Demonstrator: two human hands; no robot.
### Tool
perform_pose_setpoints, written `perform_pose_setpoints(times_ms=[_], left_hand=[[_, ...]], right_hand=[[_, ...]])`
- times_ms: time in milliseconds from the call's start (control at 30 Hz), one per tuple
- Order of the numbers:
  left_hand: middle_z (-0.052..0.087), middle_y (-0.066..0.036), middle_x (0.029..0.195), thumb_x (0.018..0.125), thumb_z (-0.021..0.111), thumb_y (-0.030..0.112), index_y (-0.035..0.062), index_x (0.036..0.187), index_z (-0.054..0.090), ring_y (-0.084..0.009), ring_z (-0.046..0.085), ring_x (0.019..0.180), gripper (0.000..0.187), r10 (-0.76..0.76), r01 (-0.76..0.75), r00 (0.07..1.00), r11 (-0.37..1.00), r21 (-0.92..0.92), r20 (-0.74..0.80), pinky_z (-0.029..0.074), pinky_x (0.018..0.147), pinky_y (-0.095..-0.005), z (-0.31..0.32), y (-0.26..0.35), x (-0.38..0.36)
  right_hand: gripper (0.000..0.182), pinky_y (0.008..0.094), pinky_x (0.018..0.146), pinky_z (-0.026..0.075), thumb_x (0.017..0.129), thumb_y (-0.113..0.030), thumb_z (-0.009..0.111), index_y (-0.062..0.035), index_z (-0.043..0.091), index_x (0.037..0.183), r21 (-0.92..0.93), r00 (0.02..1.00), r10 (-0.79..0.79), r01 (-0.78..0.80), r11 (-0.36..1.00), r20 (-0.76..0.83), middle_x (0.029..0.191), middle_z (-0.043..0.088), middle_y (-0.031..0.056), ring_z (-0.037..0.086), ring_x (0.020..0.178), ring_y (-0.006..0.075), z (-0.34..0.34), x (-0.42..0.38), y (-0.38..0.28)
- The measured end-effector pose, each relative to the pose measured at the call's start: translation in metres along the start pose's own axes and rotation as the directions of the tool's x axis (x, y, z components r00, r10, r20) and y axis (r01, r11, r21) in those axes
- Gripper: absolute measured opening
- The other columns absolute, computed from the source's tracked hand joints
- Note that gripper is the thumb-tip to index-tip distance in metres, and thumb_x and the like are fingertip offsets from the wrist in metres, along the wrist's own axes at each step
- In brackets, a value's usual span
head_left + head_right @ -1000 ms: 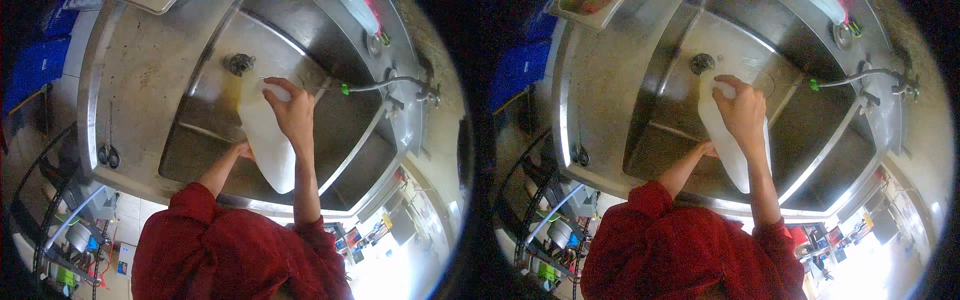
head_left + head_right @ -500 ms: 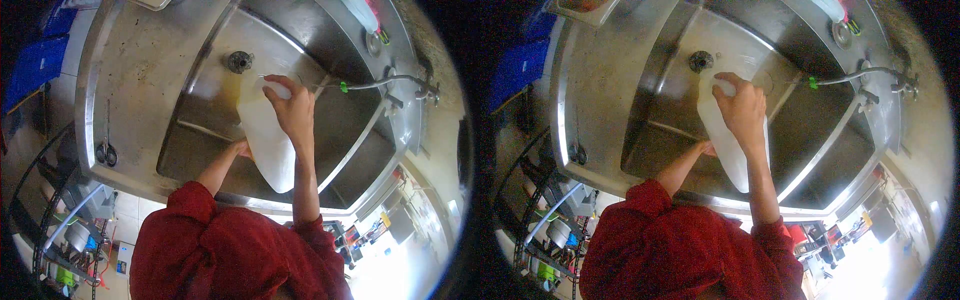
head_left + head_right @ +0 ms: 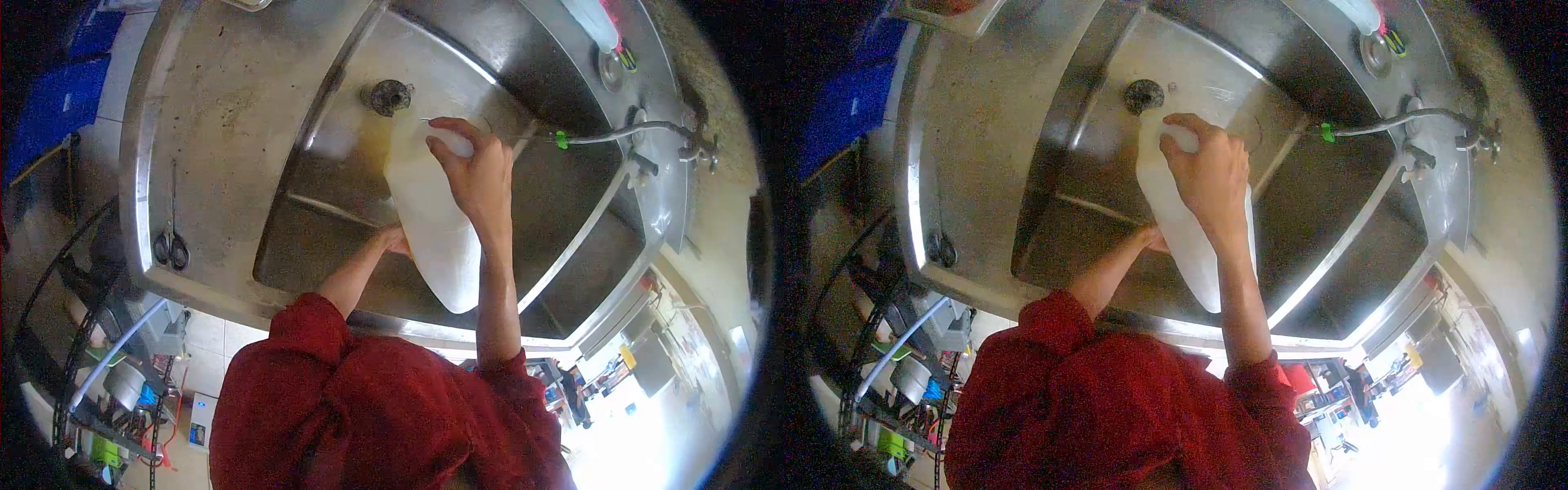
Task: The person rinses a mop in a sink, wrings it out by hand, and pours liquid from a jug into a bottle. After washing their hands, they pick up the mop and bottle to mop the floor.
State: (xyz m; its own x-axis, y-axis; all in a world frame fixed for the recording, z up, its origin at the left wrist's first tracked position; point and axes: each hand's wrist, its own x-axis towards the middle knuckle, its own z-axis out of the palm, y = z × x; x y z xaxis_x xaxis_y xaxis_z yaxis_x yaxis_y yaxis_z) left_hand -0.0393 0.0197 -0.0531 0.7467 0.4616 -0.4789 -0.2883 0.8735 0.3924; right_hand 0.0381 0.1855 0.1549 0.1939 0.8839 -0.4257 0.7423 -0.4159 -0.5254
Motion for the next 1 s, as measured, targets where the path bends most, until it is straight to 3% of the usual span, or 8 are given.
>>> perform_pose_setpoints(times_ms=[367, 1000], left_hand=[[0.033, -0.009, 0.122, 0.085, 0.046, 0.026, 0.0051, 0.119, 0.033, -0.0255, 0.035, 0.112, 0.042, -0.001, 0.000, 1.000, 1.000, 0.014, 0.005, 0.027, 0.096, -0.0344, 0.0003, 0.0017, -0.0013], [0.032, -0.010, 0.124, 0.085, 0.046, 0.027, 0.0053, 0.120, 0.033, -0.0262, 0.034, 0.113, 0.043, -0.017, 0.016, 1.000, 0.999, 0.027, 0.021, 0.026, 0.096, -0.0350, 0.0027, -0.0025, -0.0038]], right_hand=[[0.021, 0.0399, 0.065, 0.045, 0.070, -0.025, 0.060, -0.0149, 0.064, 0.088, -0.001, 0.996, -0.067, 0.067, 0.998, -0.054, 0.057, 0.055, 0.0178, 0.057, 0.061, 0.0342, 0.0035, 0.0011, 0.0049], [0.022, 0.0399, 0.068, 0.045, 0.070, -0.023, 0.059, -0.0132, 0.064, 0.088, -0.029, 0.993, -0.098, 0.096, 0.995, -0.067, 0.071, 0.059, 0.0196, 0.057, 0.067, 0.0352, 0.0039, 0.0023, 0.0039]])
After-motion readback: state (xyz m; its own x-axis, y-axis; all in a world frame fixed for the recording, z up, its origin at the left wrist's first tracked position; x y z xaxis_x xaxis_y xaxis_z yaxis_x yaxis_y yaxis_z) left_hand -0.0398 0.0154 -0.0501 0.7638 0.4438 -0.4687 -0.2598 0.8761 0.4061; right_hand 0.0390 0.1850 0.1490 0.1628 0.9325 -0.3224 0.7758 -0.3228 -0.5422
